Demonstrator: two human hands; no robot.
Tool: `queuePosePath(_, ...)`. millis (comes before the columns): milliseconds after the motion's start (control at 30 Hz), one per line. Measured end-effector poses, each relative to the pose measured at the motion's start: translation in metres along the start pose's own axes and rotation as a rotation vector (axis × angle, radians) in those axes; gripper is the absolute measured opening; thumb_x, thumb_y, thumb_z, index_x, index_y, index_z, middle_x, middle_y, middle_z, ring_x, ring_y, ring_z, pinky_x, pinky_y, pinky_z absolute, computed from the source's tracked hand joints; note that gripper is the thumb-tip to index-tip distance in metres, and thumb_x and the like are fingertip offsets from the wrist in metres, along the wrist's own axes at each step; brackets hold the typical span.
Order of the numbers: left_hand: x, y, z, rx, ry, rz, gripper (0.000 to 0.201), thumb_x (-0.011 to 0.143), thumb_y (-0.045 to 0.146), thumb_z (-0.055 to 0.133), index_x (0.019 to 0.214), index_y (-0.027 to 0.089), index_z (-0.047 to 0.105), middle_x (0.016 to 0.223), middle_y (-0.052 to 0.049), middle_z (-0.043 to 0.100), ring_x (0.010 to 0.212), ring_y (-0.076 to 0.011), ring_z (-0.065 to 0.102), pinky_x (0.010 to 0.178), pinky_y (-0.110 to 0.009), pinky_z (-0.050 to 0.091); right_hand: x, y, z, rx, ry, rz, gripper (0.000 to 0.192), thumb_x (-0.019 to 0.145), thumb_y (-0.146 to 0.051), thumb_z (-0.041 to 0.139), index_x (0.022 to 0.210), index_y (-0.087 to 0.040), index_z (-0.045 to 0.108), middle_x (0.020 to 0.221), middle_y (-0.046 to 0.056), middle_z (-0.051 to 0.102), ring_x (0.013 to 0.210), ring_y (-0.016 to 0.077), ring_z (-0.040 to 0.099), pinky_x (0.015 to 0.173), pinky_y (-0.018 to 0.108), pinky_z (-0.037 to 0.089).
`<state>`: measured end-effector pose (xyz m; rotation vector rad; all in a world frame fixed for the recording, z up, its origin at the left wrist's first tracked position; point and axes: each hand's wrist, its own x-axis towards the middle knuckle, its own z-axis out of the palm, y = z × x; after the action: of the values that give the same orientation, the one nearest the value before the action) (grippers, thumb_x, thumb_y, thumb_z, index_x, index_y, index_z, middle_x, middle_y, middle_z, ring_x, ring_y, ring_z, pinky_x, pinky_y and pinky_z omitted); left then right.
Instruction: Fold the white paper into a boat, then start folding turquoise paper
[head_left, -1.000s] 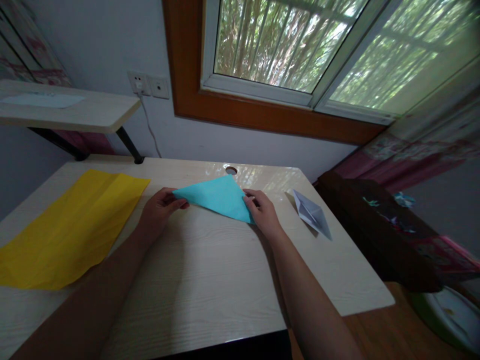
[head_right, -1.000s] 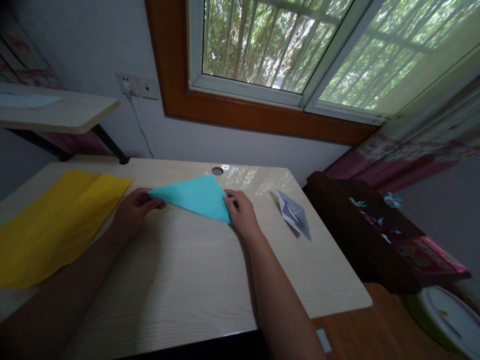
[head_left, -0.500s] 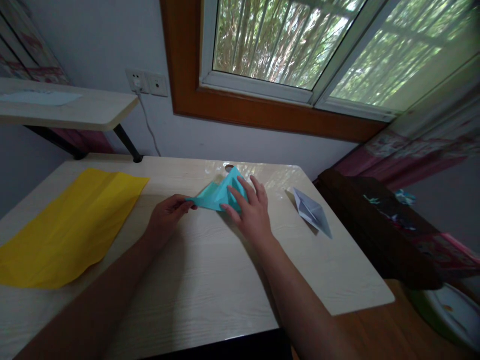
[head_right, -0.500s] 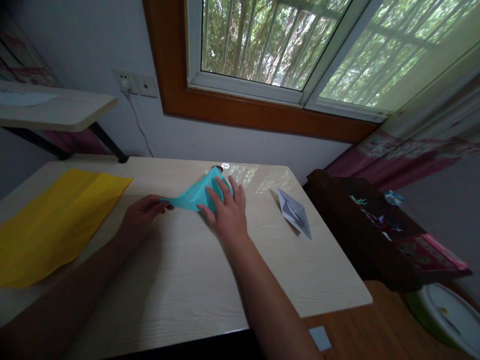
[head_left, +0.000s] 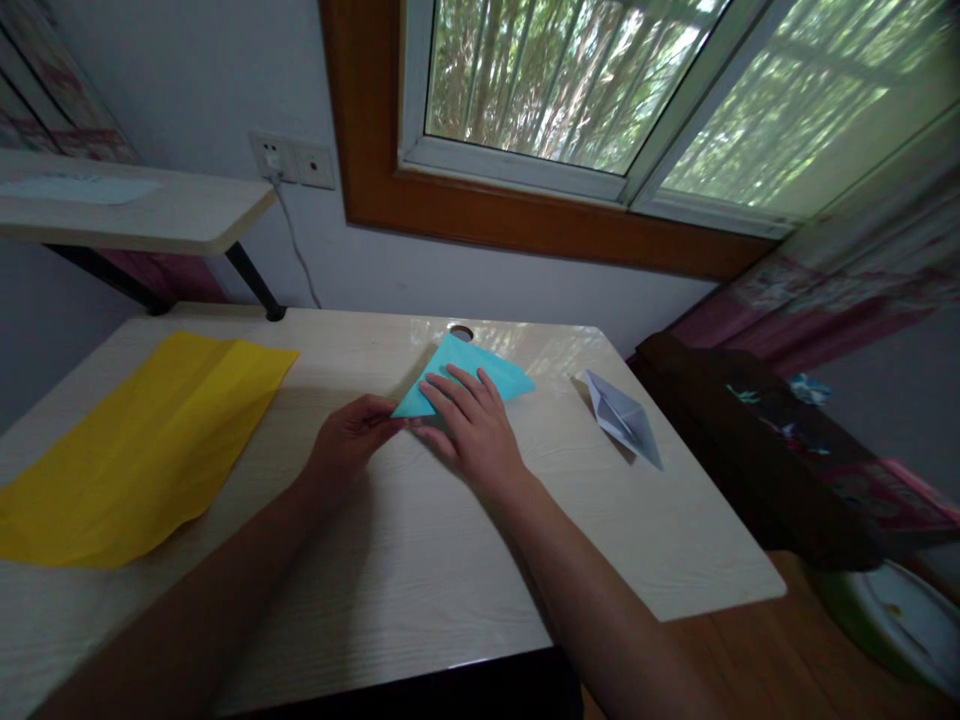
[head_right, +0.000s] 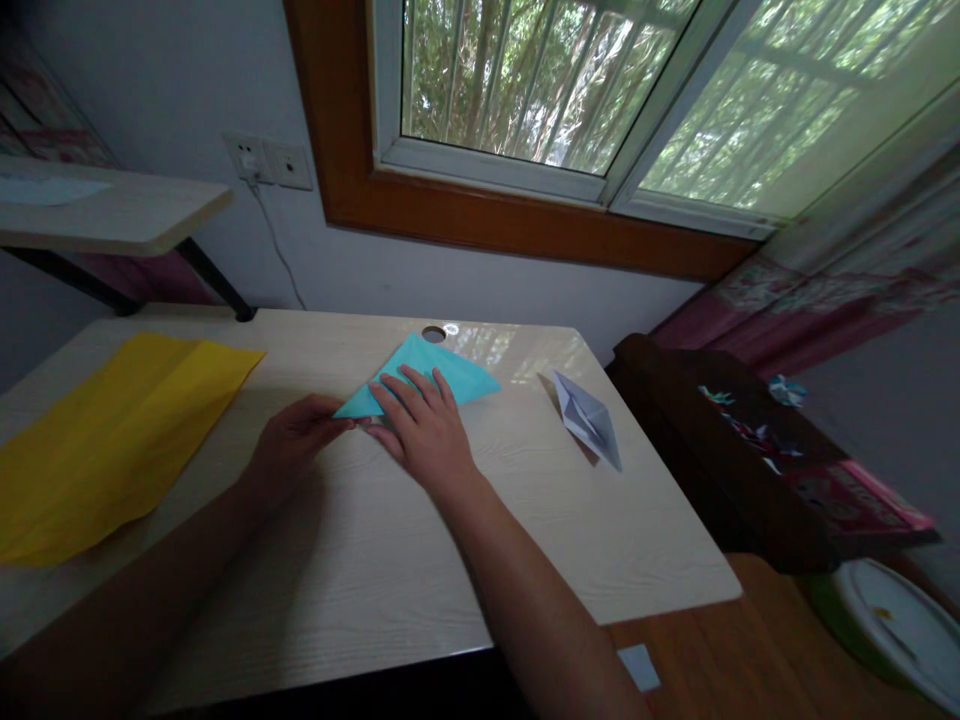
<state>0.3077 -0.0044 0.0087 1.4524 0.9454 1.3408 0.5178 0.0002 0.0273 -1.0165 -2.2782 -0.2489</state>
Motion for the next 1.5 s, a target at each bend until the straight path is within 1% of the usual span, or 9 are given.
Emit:
queuePosePath(200,0.0021,0.0005,-0.0015,0.052,-0.036,0.212,0.008,0.083,0.028,0.077,0.086,0.021,0.073,0.088,-0.004,0.071,0.082,-0.0171,0.067,0.077,-0.031,0.056,-0.0025,0.0029,0.0051,0.08,0.041,-0.051,0.031,0.096,-0.034,0.062,0.126,-0.024,0.064,0.116,0.004,0.073,0.118,0.024,0.06,0.116,0.049,0.035)
queuePosePath(333,0.0036,-0.0001,-0.0037,0.178,-0.037,0.324,0.005,0.085,0.025,0.074,0.09,0.023,0.073,0.096,-0.005,0.067,0.09,-0.0167,0.065,0.082,-0.032,0.055,-0.0028,0.0036,0.006,0.098,0.036,-0.036,0.024,0.097,-0.03,0.06,0.119,-0.022,0.068,0.108,0.006,0.074,0.107,0.0238,0.062,0.103,0.045,0.044)
queuePosePath(467,0.0034,-0.0009,-0.0043,0.23,0.007,0.344,0.01,0.085,0.03,0.075,0.091,0.022,0.072,0.103,-0.006,0.064,0.095,-0.0172,0.064,0.08,-0.03,0.057,-0.003,0.0027,0.0052,0.086,0.027,-0.036,0.021,0.098,-0.029,0.058,0.114,-0.022,0.07,0.105,0.007,0.074,0.101,0.0232,0.061,0.094,0.041,0.046)
queuePosePath(567,0.0015,0.0003,-0.0042,0.211,0.015,0.326,0.01,0.084,0.028,0.075,0.092,0.023,0.071,0.105,-0.006,0.065,0.098,-0.0178,0.065,0.081,-0.031,0.056,-0.0029,0.0017,0.0045,0.06,0.021,-0.049,0.022,0.098,-0.029,0.057,0.115,-0.021,0.069,0.104,0.007,0.074,0.099,0.0228,0.06,0.092,0.04,0.046)
queuePosePath(667,-0.0012,0.0025,-0.0037,0.161,0.029,0.264,0.011,0.084,0.029,0.075,0.092,0.022,0.07,0.105,-0.007,0.068,0.097,-0.0191,0.066,0.083,-0.033,0.056,-0.0029,0.0014,0.0045,0.027,0.002,-0.051,0.022,0.099,-0.029,0.056,0.115,-0.02,0.069,0.103,0.007,0.074,0.098,0.0227,0.06,0.091,0.04,0.046)
queuePosePath(867,-0.0038,0.0039,-0.002,0.111,0.052,0.165,0.015,0.082,0.031,0.077,0.088,0.02,0.068,0.097,-0.006,0.073,0.089,-0.0186,0.069,0.082,-0.033,0.057,-0.0039,0.0016,0.0062,-0.027,-0.013,-0.047,0.022,0.099,-0.027,0.056,0.116,-0.021,0.069,0.104,0.007,0.074,0.096,0.0225,0.06,0.089,0.04,0.045)
queuePosePath(1033,-0.0032,0.0032,-0.0022,0.131,0.036,0.177,0.012,0.082,0.028,0.077,0.086,0.021,0.069,0.097,-0.005,0.073,0.088,-0.0165,0.068,0.082,-0.03,0.056,-0.0043,0.0008,0.0054,-0.059,-0.013,-0.065,0.023,0.099,-0.026,0.055,0.117,-0.02,0.068,0.106,0.007,0.074,0.097,0.0232,0.059,0.089,0.04,0.045)
queuePosePath(1333,-0.0031,0.0035,-0.0002,0.104,0.065,0.139,0.018,0.081,0.034,0.077,0.083,0.02,0.067,0.094,-0.006,0.073,0.087,-0.0181,0.069,0.081,-0.032,0.058,-0.0039,-0.001,0.0059,-0.057,-0.024,-0.055,0.023,0.099,-0.025,0.054,0.118,-0.022,0.068,0.106,0.007,0.074,0.097,0.023,0.059,0.089,0.04,0.045)
queuePosePath(1500,-0.0034,-0.0008,0.0003,0.047,0.098,0.143,0.021,0.079,0.032,0.08,0.09,0.02,0.066,0.093,-0.005,0.073,0.087,-0.0173,0.07,0.083,-0.032,0.059,-0.0039,-0.0019,0.0052,-0.069,-0.024,-0.065,0.023,0.099,-0.024,0.055,0.117,-0.02,0.068,0.107,0.007,0.074,0.096,0.0236,0.059,0.088,0.041,0.046)
